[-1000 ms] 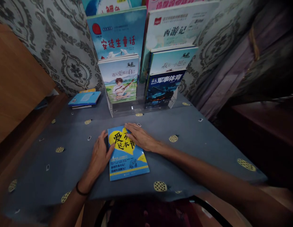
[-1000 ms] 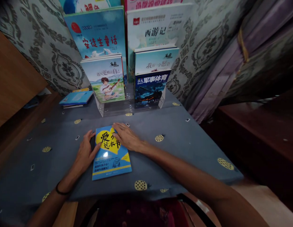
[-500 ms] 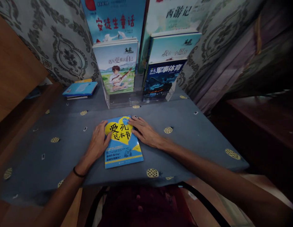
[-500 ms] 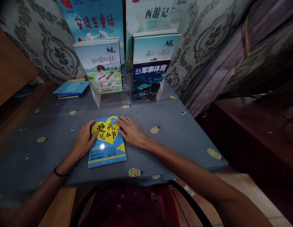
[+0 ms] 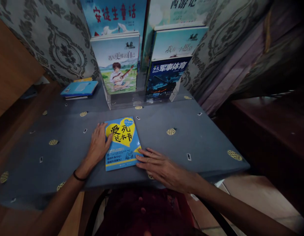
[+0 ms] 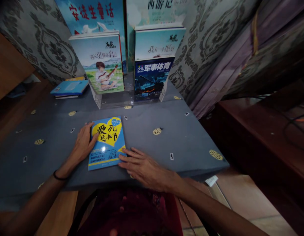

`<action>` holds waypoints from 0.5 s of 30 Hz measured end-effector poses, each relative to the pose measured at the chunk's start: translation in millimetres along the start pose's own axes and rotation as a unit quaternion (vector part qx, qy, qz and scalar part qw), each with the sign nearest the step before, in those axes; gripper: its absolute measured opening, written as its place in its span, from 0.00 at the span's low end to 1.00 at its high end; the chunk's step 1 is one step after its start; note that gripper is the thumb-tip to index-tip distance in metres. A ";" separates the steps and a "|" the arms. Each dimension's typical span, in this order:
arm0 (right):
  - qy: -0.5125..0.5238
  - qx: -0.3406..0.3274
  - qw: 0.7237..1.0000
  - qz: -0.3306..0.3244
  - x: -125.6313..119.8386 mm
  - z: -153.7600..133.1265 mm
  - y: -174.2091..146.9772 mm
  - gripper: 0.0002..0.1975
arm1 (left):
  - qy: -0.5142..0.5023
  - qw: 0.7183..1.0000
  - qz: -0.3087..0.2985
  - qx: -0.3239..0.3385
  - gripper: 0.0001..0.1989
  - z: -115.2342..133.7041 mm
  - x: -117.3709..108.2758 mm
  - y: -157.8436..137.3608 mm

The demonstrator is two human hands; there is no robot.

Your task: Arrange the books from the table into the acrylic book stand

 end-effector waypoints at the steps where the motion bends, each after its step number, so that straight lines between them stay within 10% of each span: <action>1: -0.002 -0.001 1.000 0.004 -0.4 -2.2 -2.2 0.22 | 0.005 1.000 0.003 -0.004 0.24 0.1 0.4 -0.7; 9: -0.039 0.083 0.994 0.061 10.7 7.4 3.3 0.23 | -0.174 0.981 -0.015 -0.086 0.25 2.7 -8.9 6.2; 15: -0.023 0.100 0.990 0.092 11.9 7.8 9.6 0.21 | -0.429 0.866 -0.003 -0.257 0.26 8.2 -6.6 10.1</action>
Point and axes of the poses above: each hand's wrist, its own y-axis towards the middle knuckle, its own x-axis out of the palm, z = x × y, the point moved 1 cm from there along y, towards the middle knuckle, and after that the axes turned 8 degrees about z, right-handed, at the moved point
